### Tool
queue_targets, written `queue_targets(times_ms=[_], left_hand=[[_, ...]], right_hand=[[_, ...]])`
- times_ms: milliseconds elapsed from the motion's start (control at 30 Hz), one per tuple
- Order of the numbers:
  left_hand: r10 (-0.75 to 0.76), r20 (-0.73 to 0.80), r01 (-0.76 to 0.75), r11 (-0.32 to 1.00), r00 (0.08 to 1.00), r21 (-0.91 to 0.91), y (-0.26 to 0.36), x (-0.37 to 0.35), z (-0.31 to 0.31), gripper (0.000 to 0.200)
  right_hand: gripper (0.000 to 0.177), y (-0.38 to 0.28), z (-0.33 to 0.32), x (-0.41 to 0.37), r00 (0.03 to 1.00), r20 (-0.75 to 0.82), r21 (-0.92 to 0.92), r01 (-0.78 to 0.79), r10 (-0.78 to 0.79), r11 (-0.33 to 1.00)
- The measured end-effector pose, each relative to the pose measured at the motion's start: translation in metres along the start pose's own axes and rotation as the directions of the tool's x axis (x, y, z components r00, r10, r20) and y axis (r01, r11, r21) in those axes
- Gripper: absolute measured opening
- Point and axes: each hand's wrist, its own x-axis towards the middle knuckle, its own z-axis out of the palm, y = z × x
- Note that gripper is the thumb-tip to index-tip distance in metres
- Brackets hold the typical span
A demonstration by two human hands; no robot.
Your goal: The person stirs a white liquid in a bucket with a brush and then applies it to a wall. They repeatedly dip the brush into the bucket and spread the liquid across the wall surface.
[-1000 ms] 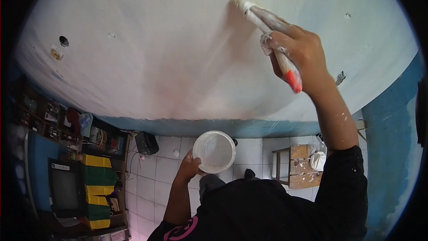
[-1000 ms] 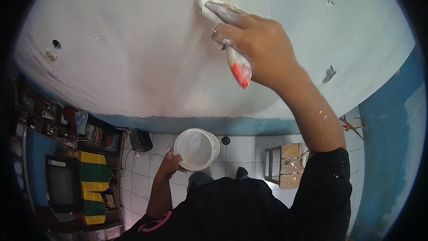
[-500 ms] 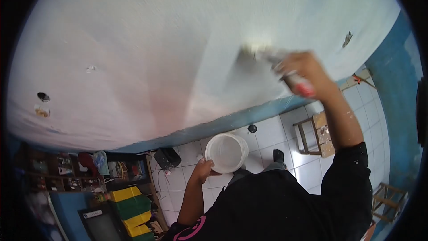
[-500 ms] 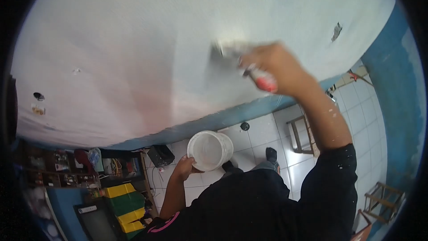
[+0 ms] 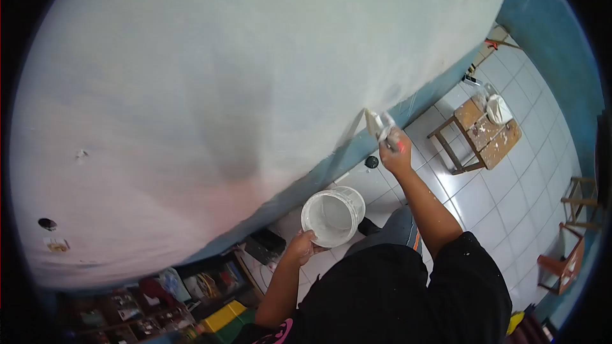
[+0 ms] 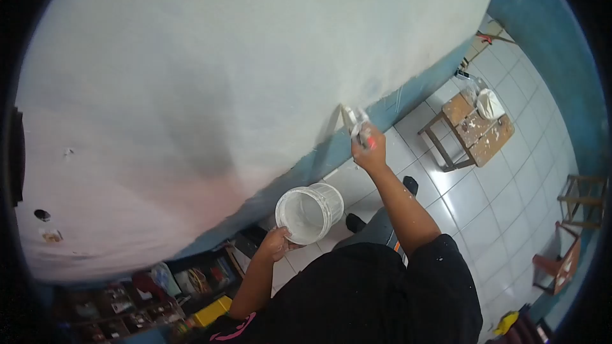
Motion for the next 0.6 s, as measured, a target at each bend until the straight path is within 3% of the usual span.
queue_targets(times_ms=[33,100,167,233,300,367,400,467,533,567,600], left_hand=[[0.013,-0.002,-0.013,0.999,1.000,0.031,0.006,-0.003,0.000,0.052],[0.040,-0.002,-0.039,0.995,0.999,0.090,0.015,-0.012,0.002,0.054],[0.079,-0.045,-0.071,0.985,0.996,0.158,0.018,-0.011,0.000,0.055],[0.127,-0.086,-0.111,0.978,0.988,0.174,0.017,-0.015,-0.002,0.055],[0.188,-0.114,-0.170,0.974,0.975,0.153,0.019,-0.021,0.001,0.055],[0.189,-0.108,-0.174,0.976,0.976,0.130,0.017,-0.024,-0.005,0.055],[0.191,-0.101,-0.178,0.976,0.976,0.121,0.017,-0.025,-0.008,0.055],[0.205,-0.105,-0.193,0.975,0.973,0.110,0.012,-0.023,-0.020,0.060],[0.211,-0.107,-0.201,0.975,0.972,0.096,0.014,-0.022,-0.022,0.062],[0.210,-0.109,-0.201,0.976,0.972,0.089,0.016,-0.025,-0.021,0.062],[0.208,-0.109,-0.200,0.976,0.972,0.084,0.017,-0.026,-0.019,0.061]], right_hand=[[0.006,-0.018,0.006,0.014,0.983,-0.112,0.161,-0.126,0.145,0.979],[0.005,-0.054,0.013,0.057,0.861,-0.245,0.505,-0.279,0.445,0.817],[0.006,-0.093,0.004,0.099,0.934,-0.294,0.517,-0.024,0.204,0.856],[0.006,-0.151,-0.011,0.127,0.920,-0.382,0.631,0.190,0.088,0.752],[0.008,-0.183,-0.013,0.136,0.892,-0.431,0.759,0.274,0.140,0.591],[0.008,-0.162,-0.009,0.129,0.847,-0.523,0.311,0.291,-0.093,0.905],[0.005,-0.134,0.003,0.112,0.875,-0.480,0.516,0.225,0.062,0.827],[0.007,-0.079,0.026,0.078,0.861,-0.354,0.850,0.132,0.366,0.510],[0.021,-0.013,0.039,0.022,0.766,-0.417,0.619,-0.156,0.490,0.770],[0.024,-0.012,0.041,0.009,0.621,-0.284,0.822,-0.234,0.730,0.519],[0.023,-0.016,0.041,0.012,0.598,-0.267,0.815,-0.278,0.756,0.508]])
